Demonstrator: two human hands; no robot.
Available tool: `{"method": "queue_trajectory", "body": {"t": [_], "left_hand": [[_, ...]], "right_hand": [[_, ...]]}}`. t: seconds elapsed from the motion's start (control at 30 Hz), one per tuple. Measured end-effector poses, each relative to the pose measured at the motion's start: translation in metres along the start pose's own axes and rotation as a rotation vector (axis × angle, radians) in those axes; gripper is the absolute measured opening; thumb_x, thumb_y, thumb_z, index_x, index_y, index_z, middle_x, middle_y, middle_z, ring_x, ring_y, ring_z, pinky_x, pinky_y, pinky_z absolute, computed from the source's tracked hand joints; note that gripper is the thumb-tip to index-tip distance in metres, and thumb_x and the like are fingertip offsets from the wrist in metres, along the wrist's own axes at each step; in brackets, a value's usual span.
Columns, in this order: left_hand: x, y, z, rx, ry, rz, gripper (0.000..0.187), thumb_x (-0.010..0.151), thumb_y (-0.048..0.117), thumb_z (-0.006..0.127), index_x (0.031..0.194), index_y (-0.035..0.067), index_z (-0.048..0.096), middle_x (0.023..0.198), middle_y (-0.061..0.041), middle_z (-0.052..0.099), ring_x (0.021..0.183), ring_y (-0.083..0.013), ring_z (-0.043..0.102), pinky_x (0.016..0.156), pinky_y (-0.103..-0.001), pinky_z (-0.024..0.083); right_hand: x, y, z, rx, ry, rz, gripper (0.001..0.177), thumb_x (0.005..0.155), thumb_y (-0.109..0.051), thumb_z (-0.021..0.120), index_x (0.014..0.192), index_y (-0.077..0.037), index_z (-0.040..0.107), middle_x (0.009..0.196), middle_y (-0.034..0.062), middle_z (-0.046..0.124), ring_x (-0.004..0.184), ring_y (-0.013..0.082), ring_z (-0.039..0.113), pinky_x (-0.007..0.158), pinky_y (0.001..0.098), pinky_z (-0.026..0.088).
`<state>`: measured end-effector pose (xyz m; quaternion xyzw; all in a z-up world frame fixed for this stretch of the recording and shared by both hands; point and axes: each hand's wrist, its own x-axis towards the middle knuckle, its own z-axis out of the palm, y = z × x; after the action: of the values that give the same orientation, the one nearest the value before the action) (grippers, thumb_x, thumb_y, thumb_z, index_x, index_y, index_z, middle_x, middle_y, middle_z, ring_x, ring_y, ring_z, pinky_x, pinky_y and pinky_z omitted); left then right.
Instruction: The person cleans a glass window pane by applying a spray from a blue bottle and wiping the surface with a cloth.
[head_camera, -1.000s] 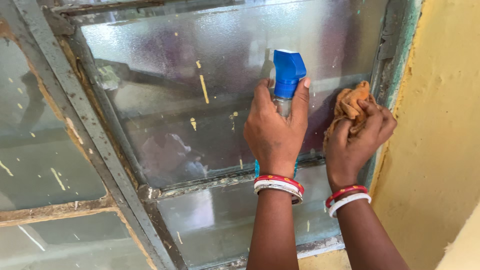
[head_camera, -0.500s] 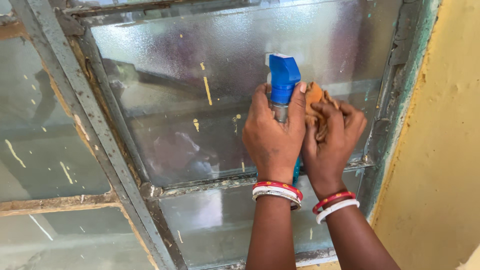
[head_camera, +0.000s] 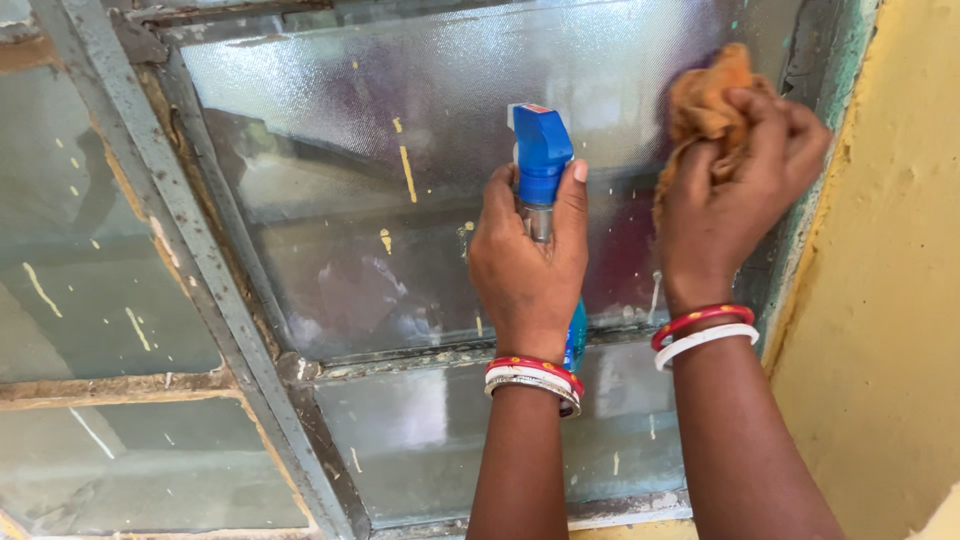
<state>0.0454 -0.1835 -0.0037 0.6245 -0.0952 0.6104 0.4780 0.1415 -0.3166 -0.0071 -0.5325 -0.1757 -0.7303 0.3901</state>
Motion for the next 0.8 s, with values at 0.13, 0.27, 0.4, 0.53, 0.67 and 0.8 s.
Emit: {"method": "queue_trajectory", "body": {"t": [0.13, 0.27, 0.4, 0.53, 0.67, 0.8], "left_hand": [[0.000, 0.000, -0.002, 0.048, -0.022, 0.000, 0.047, 0.096, 0.047, 0.069, 0.115, 0.004, 0.064, 0.088, -0.011, 0.074, 0.075, -0.0283, 0.075, 0.069, -0.041, 0.056], [0.000, -0.002, -0.002, 0.056, -0.021, 0.019, 0.048, 0.097, 0.047, 0.069, 0.117, 0.004, 0.062, 0.091, -0.013, 0.074, 0.079, -0.0321, 0.074, 0.070, -0.043, 0.056], [0.000, -0.003, -0.002, 0.038, -0.018, 0.010, 0.051, 0.095, 0.048, 0.069, 0.117, 0.003, 0.062, 0.091, -0.015, 0.074, 0.079, -0.0343, 0.075, 0.069, -0.045, 0.056], [-0.002, 0.000, -0.003, 0.066, 0.025, 0.053, 0.055, 0.094, 0.047, 0.072, 0.119, 0.000, 0.062, 0.093, -0.017, 0.073, 0.080, -0.0365, 0.074, 0.068, -0.045, 0.056], [0.008, 0.001, -0.010, 0.109, 0.027, 0.091, 0.054, 0.093, 0.045, 0.074, 0.118, -0.001, 0.062, 0.092, -0.018, 0.073, 0.079, -0.0384, 0.073, 0.066, -0.047, 0.055], [0.016, 0.001, -0.017, 0.126, 0.030, 0.080, 0.055, 0.093, 0.047, 0.074, 0.118, -0.001, 0.063, 0.090, -0.018, 0.073, 0.077, -0.0394, 0.073, 0.064, -0.048, 0.055]], "right_hand": [[0.012, 0.011, 0.004, -0.012, 0.073, 0.074, 0.038, 0.091, 0.009, 0.053, 0.126, -0.002, 0.063, 0.127, 0.0149, 0.047, 0.126, 0.0314, 0.049, 0.116, 0.0439, 0.040], [0.015, -0.001, 0.013, -0.178, 0.018, 0.014, 0.040, 0.093, 0.008, 0.058, 0.132, -0.002, 0.063, 0.130, 0.0162, 0.048, 0.128, 0.0336, 0.046, 0.116, 0.0449, 0.035], [0.002, -0.028, 0.011, -0.140, -0.117, -0.085, 0.045, 0.091, 0.005, 0.064, 0.135, -0.002, 0.062, 0.129, 0.0196, 0.047, 0.128, 0.0375, 0.045, 0.118, 0.0493, 0.033], [-0.011, -0.049, 0.005, -0.081, -0.210, -0.067, 0.039, 0.093, 0.002, 0.069, 0.131, -0.005, 0.064, 0.133, 0.0209, 0.049, 0.129, 0.0390, 0.047, 0.118, 0.0485, 0.036], [0.006, -0.043, 0.000, -0.014, -0.145, -0.014, 0.037, 0.096, 0.005, 0.061, 0.131, -0.005, 0.058, 0.131, 0.0185, 0.049, 0.130, 0.0357, 0.048, 0.119, 0.0441, 0.038], [0.007, -0.045, 0.003, -0.089, -0.103, -0.047, 0.036, 0.096, 0.005, 0.063, 0.130, -0.001, 0.051, 0.129, 0.0199, 0.049, 0.127, 0.0378, 0.046, 0.113, 0.0469, 0.036]]}}
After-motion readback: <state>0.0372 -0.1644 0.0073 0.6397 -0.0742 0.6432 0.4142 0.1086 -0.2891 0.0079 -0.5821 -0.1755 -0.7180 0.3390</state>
